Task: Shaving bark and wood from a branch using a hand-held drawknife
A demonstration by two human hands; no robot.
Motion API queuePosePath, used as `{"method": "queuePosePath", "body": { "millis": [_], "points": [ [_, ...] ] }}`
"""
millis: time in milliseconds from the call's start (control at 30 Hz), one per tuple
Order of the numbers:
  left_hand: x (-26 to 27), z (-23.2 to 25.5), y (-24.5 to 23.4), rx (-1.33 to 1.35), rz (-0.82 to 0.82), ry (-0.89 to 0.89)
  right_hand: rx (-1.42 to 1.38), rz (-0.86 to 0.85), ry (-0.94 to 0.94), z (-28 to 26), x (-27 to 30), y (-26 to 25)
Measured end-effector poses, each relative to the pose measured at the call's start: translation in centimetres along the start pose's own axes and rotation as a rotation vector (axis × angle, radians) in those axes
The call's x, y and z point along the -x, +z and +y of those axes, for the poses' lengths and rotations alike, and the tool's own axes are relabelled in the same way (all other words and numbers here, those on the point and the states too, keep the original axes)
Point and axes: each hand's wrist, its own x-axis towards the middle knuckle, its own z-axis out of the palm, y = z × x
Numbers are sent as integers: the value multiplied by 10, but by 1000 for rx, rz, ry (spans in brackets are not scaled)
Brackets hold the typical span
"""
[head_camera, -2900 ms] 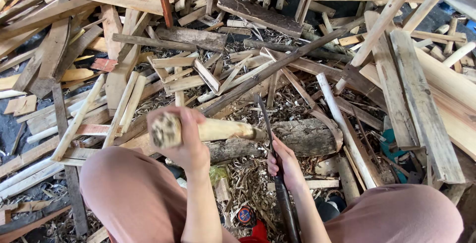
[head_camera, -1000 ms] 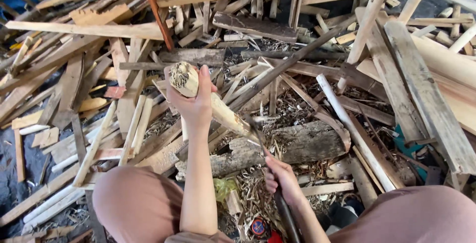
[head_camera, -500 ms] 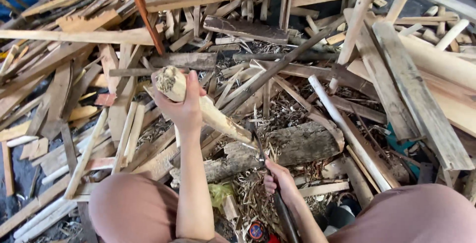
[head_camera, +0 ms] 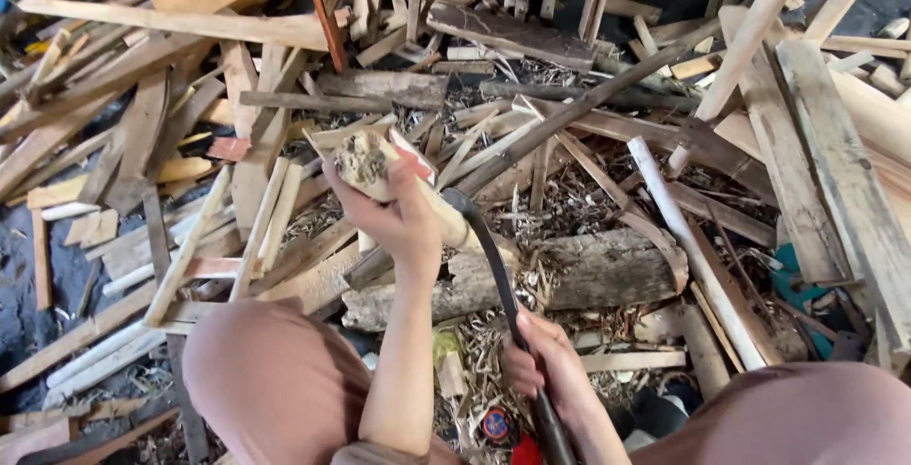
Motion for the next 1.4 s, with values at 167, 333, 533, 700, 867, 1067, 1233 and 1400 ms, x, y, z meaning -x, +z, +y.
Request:
{"method": "queuePosePath", "body": {
  "millis": [167,333,533,700,867,1067,1233,1400],
  "points": [
    [-3,21,0,-181,51,-5,119,98,-20,0,1,17],
    [-5,24,-1,-220,55,-12,105,112,-11,0,19,21],
    [-11,12,-8,-170,54,35,-16,-99,7,2,3,24],
    [-7,29,-6,-194,44,11,215,74,-84,2,34,51],
    [-1,39,-4,-131,7,22,234,227,-11,1,-7,-3],
    [-5,26,-3,-89,-37,74,6,39,7,-1,10,26],
    [-1,25,-2,-26,-135,100,139,152,-14,2,-17,-16],
    [0,21,-5,-33,-124,80,32,24,-25,2,21,32]
  ]
}}
